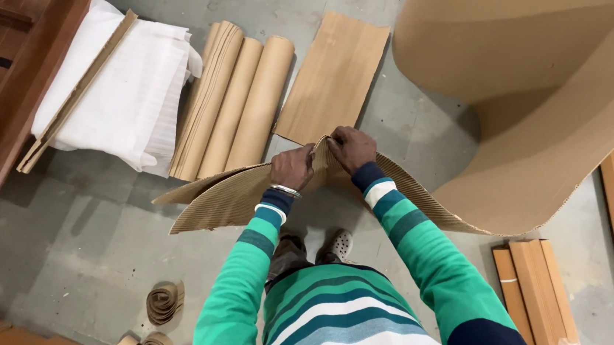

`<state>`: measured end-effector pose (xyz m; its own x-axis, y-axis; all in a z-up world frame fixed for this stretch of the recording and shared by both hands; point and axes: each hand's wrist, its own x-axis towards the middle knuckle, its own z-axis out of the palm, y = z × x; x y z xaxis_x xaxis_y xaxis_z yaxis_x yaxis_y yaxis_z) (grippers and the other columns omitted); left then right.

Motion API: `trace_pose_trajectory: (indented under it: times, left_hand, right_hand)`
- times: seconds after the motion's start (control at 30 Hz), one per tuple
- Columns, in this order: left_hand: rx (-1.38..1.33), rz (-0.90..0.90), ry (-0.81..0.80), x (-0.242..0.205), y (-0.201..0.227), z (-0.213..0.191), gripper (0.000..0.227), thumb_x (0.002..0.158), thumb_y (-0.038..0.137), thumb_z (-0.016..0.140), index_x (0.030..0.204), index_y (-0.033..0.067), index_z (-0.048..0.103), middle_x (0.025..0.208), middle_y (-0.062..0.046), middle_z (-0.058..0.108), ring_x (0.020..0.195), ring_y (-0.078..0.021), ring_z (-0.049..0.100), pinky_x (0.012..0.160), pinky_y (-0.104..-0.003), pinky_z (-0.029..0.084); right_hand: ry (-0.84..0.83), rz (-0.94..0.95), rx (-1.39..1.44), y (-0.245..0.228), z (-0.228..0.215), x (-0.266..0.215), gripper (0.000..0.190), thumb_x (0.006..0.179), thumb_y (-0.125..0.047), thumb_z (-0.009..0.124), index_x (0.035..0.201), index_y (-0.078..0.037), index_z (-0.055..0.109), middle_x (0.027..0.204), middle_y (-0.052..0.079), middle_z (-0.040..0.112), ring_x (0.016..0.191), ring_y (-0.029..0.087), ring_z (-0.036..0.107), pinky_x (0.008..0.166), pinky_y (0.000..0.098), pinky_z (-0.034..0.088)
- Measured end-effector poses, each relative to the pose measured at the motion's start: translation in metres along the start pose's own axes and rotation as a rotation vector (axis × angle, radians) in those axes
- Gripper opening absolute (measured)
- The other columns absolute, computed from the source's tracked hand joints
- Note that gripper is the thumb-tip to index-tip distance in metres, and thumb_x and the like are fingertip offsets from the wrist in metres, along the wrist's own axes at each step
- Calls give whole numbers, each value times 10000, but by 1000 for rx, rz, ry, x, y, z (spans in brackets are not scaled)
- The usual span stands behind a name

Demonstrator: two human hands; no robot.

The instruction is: The person picks up a stack of corrugated cardboard sheets and begins rolling them into a tight cylinder by hand. They continue to roll the sheets until the entire stack is formed into a compact roll, then hold the finished roll.

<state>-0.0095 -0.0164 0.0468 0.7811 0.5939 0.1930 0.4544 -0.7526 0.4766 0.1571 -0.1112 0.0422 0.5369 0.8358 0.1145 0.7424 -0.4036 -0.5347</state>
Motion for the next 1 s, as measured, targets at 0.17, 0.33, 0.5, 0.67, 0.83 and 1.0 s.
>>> trace_pose_trajectory:
  times: [0.17, 0.33, 0.5, 0.67, 0.83, 1.0]
  left_hand:
    - [3, 7, 13, -2, -5, 13, 261, 896, 203, 638, 1136, 140, 718, 834, -126, 751, 731, -346, 720, 658, -503, 551]
    - [20, 4, -9, -2, -9, 18, 316, 877, 199, 653, 1181, 132, 712, 812, -134, 743, 717, -341, 716, 649, -493, 554]
    - [23, 94, 43, -3, -14, 24, 443, 820, 184, 668, 1253, 90, 689, 762, -136, 721, 665, -339, 698, 603, -498, 537]
    - [37, 72, 55, -2, -17, 34, 391, 882, 172, 654, 1267, 113, 681, 765, -123, 716, 669, -318, 703, 606, -481, 543]
    - [16, 56, 55, -1, -8, 23, 417, 860, 155, 646, 1273, 115, 684, 754, -131, 719, 668, -335, 698, 601, -491, 541]
    - [42, 42, 14, 4, -6, 19, 499, 796, 143, 651, 1293, 113, 671, 742, -143, 716, 664, -345, 697, 595, -488, 548]
  right_hand:
    - [43, 64, 1, -1, 11, 1, 220, 900, -378, 722, 939, -163, 741, 944, 38, 748, 883, 277, 714, 761, 416, 563]
    - [70, 78, 22, -5, 13, 1, 230, 895, -389, 730, 955, -168, 751, 947, 34, 752, 883, 278, 713, 753, 416, 559]
    - [75, 87, 28, -12, 10, 2, 235, 896, -396, 722, 951, -169, 750, 935, 25, 751, 876, 267, 715, 753, 406, 561]
    - [82, 107, 46, -12, 16, 1, 247, 901, -401, 720, 926, -157, 748, 920, 30, 748, 872, 273, 712, 764, 406, 564]
    - [110, 129, 58, -7, 29, 7, 240, 895, -382, 725, 959, -155, 767, 966, 46, 757, 890, 292, 714, 791, 416, 562]
    - [103, 36, 112, 1, 28, 10, 230, 877, -257, 718, 1063, -134, 772, 1032, 96, 758, 952, 317, 715, 856, 416, 567]
